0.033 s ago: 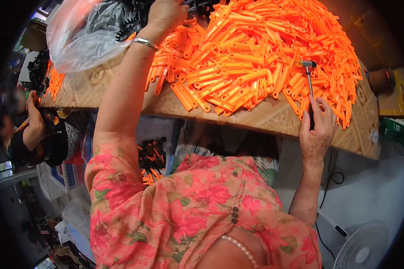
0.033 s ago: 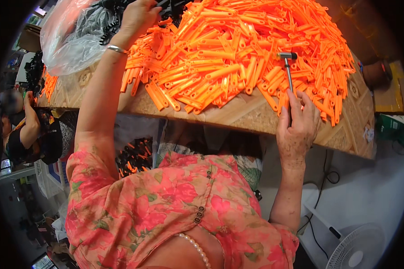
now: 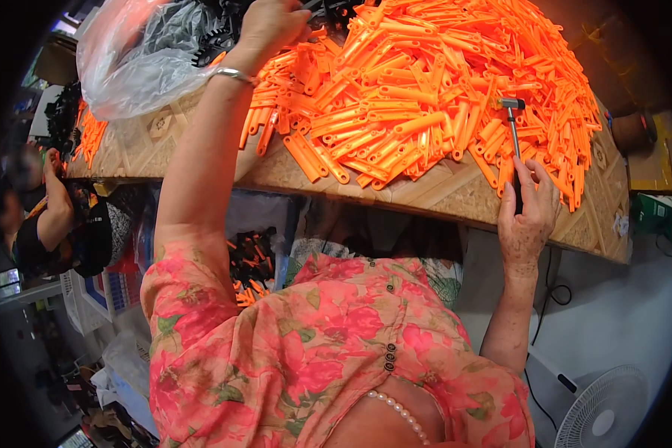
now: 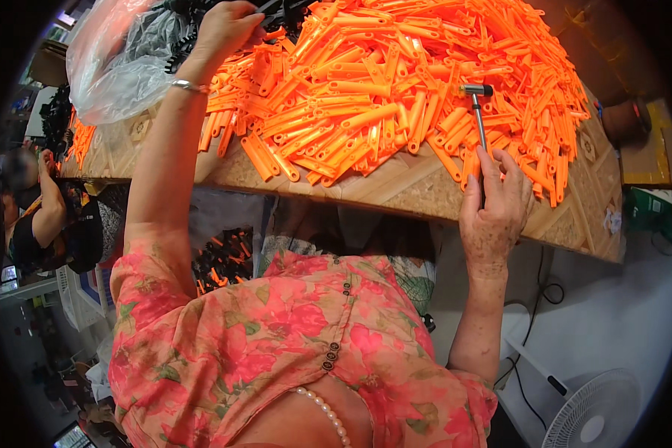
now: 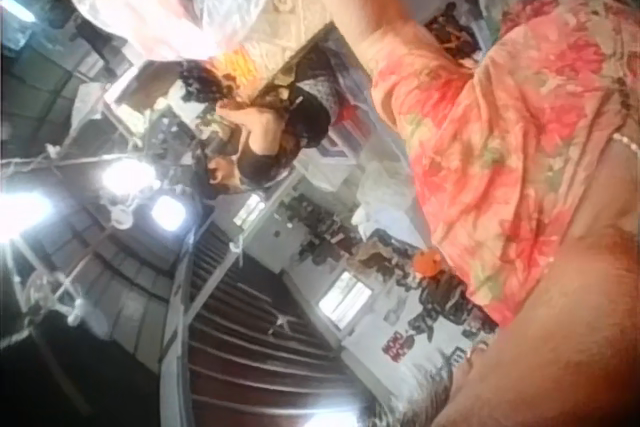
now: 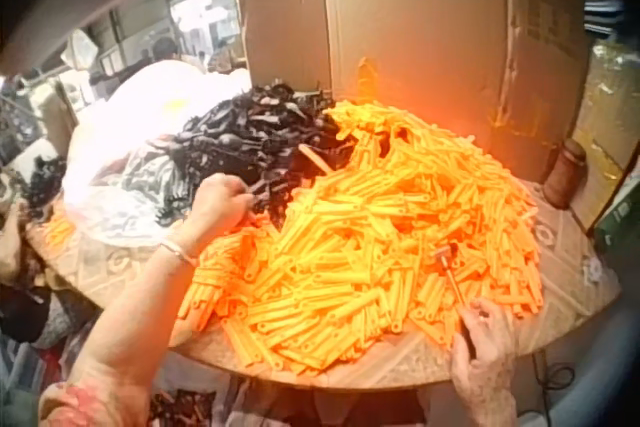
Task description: The person assembles small orange plastic tubes into black plastic holders. They pick up a tube, insert it into the holder, and use a hammer to tap it into place. This process is repeated multiple times with different tubes and holders.
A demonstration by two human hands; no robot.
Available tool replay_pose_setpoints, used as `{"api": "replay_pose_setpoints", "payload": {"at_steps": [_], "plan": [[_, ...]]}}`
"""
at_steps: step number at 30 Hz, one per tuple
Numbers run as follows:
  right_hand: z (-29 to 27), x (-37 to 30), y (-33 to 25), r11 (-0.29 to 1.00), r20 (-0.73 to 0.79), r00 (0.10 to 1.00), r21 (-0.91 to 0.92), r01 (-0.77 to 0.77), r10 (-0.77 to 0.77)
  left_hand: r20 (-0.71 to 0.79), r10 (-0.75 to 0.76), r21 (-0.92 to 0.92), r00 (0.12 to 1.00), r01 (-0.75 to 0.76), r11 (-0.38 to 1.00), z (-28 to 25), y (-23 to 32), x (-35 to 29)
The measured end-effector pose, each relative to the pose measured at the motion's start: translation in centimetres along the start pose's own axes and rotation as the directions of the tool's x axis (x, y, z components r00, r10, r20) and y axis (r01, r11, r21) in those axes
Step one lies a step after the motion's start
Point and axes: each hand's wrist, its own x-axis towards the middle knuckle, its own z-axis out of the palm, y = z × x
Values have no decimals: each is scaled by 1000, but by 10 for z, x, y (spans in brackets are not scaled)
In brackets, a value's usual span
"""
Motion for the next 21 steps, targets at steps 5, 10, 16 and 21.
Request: {"api": "replay_pose_setpoints", "payload": {"at_steps": [5, 10, 16, 21], "plan": [[-1, -7, -3, 998, -90, 994, -16, 63, -64, 141, -6, -688, 990, 103, 718, -27, -42, -46], [3, 4, -45, 958, -116, 980, 218, 187, -165, 142, -9, -769, 990, 116, 628, -20, -35, -129], [10, 16, -110, 687, -18, 999, 725, 47, -49, 393, 72, -836, 917, 323, 444, 24, 9, -209], [12, 6, -121, 272, 294, 948, 909, -317, 122, 469, 224, -819, 854, 326, 471, 47, 17, -235]]}}
